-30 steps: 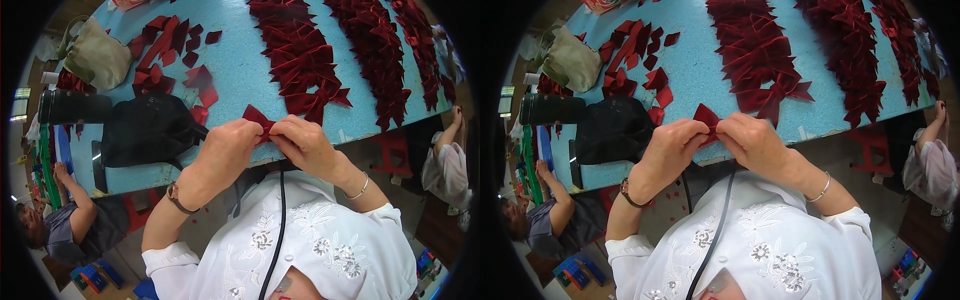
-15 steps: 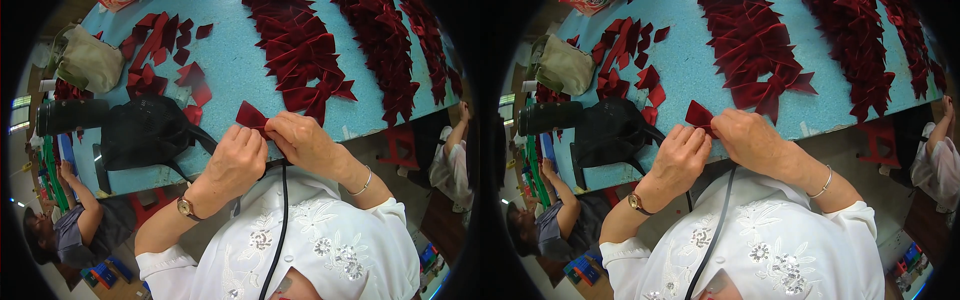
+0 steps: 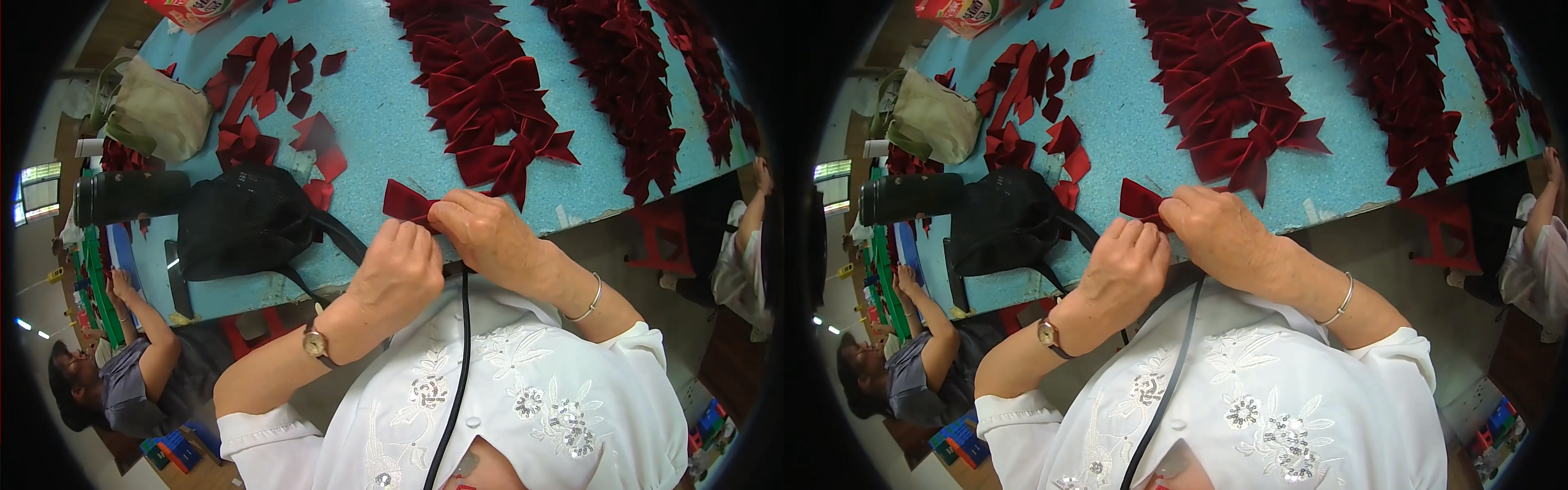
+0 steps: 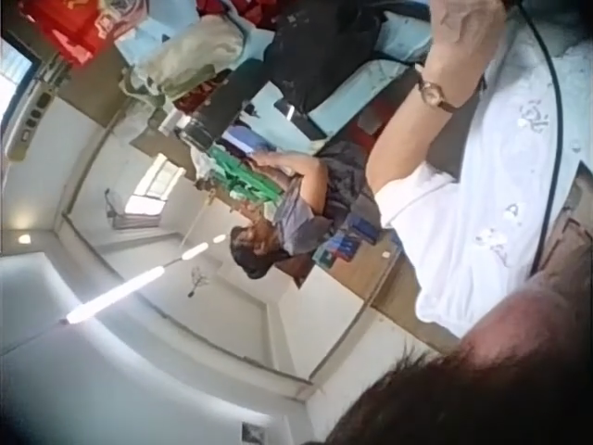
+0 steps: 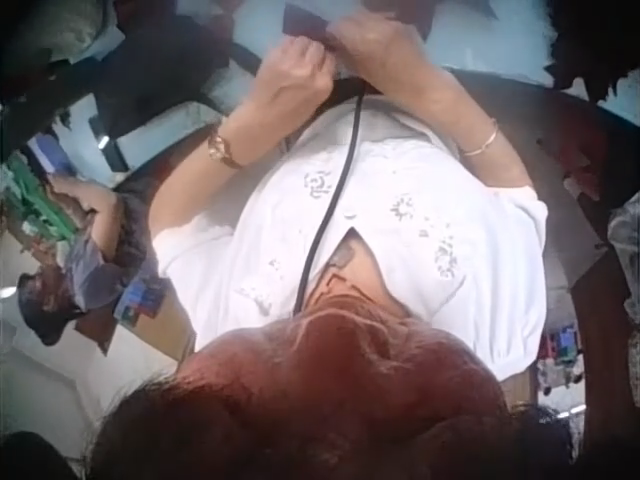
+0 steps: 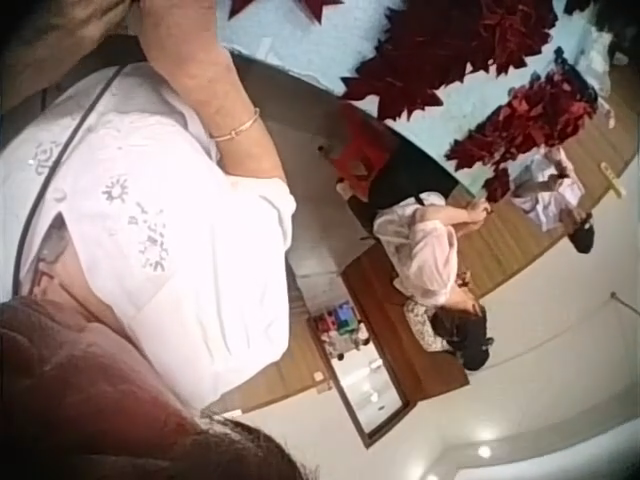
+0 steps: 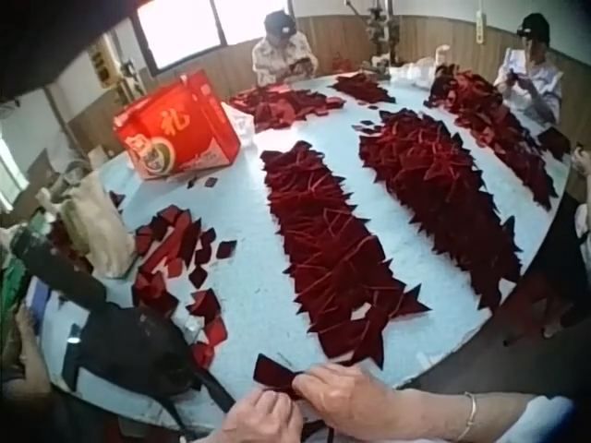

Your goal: Folding pieces of red fabric into decorative bows.

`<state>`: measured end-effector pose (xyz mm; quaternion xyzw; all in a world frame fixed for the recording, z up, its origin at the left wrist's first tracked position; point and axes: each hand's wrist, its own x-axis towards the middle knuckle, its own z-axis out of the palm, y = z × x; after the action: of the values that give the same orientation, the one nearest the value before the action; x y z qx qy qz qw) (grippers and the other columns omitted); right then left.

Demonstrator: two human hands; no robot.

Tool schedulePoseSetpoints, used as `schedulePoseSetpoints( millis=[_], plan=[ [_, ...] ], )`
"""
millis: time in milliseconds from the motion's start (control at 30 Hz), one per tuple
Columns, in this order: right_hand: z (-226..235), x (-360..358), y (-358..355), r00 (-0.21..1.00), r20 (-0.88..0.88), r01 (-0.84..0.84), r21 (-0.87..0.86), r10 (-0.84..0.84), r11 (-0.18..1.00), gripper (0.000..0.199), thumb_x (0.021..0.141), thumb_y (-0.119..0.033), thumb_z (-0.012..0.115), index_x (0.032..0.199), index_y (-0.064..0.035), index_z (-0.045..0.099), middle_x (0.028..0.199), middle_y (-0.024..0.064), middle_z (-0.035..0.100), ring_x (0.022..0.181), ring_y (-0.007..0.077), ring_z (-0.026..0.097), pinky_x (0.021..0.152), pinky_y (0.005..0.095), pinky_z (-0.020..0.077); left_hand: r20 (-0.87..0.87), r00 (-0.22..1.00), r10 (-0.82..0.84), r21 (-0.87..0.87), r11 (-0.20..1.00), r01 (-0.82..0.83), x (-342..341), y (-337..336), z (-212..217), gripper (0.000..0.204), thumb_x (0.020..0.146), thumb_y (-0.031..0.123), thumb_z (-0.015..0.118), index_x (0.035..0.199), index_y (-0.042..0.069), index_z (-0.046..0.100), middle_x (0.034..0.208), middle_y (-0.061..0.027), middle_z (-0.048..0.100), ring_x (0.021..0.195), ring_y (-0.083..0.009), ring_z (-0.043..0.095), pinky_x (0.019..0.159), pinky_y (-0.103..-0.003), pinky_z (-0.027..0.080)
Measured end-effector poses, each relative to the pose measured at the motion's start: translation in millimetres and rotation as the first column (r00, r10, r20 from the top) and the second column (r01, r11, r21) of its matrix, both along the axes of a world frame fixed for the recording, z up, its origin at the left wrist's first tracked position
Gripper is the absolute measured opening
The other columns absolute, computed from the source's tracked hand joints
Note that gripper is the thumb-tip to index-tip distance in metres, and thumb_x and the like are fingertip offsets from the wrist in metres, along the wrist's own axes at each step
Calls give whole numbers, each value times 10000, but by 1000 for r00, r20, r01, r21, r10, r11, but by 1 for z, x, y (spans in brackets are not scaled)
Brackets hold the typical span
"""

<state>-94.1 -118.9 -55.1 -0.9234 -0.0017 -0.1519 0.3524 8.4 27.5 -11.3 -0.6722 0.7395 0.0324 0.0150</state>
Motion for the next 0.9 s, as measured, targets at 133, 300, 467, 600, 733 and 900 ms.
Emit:
schedulePoseSetpoints(
  millis=[133, 300, 467, 600, 733, 900],
  plan=[
    [-2, -2, -1, 999, 43, -23, 81, 19, 996, 143, 756, 43, 635, 872, 5, 560, 797, 123, 576, 711, 280, 590, 567, 350, 491, -319, 922, 221, -4, 972, -234, 22, 10, 17, 141, 676, 52, 636, 793, -27, 636, 706, -96, 566, 743, -256, 557, 701, -347, 447],
    [5, 0, -1, 999, 27, -35, 77, 33, 996, 142, 772, 52, 630, 889, 13, 560, 815, 132, 583, 710, 286, 594, 574, 348, 494, -559, 695, 453, 33, 849, -527, 38, 8, 28, 117, 733, 56, 684, 827, -2, 646, 800, -120, 600, 817, -306, 572, 758, -386, 462],
    [6, -1, -2, 999, 37, -42, 101, 38, 994, 160, 768, 59, 635, 905, 19, 565, 825, 132, 590, 701, 283, 597, 573, 345, 492, -412, 817, 404, -22, 892, -452, 32, 1, 12, 95, 740, 73, 688, 787, 1, 648, 805, -137, 583, 827, -312, 560, 758, -391, 453],
    [6, -1, -1, 999, 14, -35, 95, 34, 995, 166, 761, 62, 640, 905, 19, 570, 825, 131, 592, 700, 281, 598, 571, 344, 490, -409, 811, 418, 30, 895, -446, 33, -3, 4, 92, 737, 74, 691, 765, 1, 644, 799, -148, 573, 827, -306, 555, 755, -387, 447],
    [6, -1, -1, 999, 14, -34, 88, 33, 996, 164, 756, 63, 643, 896, 18, 571, 817, 129, 590, 694, 279, 595, 568, 343, 488, -476, 786, 393, 33, 902, -431, 37, -4, -2, 108, 748, 55, 691, 822, -12, 651, 762, -123, 551, 776, -286, 544, 683, -380, 451],
    [5, -1, -1, 999, 9, -37, 68, 37, 997, 161, 752, 63, 642, 889, 16, 572, 811, 124, 585, 692, 278, 591, 566, 343, 485, -442, 806, 394, -4, 898, -441, 34, -4, -8, 71, 762, 36, 664, 774, -18, 619, 768, -128, 534, 778, -294, 529, 693, -387, 436]
  ],
)
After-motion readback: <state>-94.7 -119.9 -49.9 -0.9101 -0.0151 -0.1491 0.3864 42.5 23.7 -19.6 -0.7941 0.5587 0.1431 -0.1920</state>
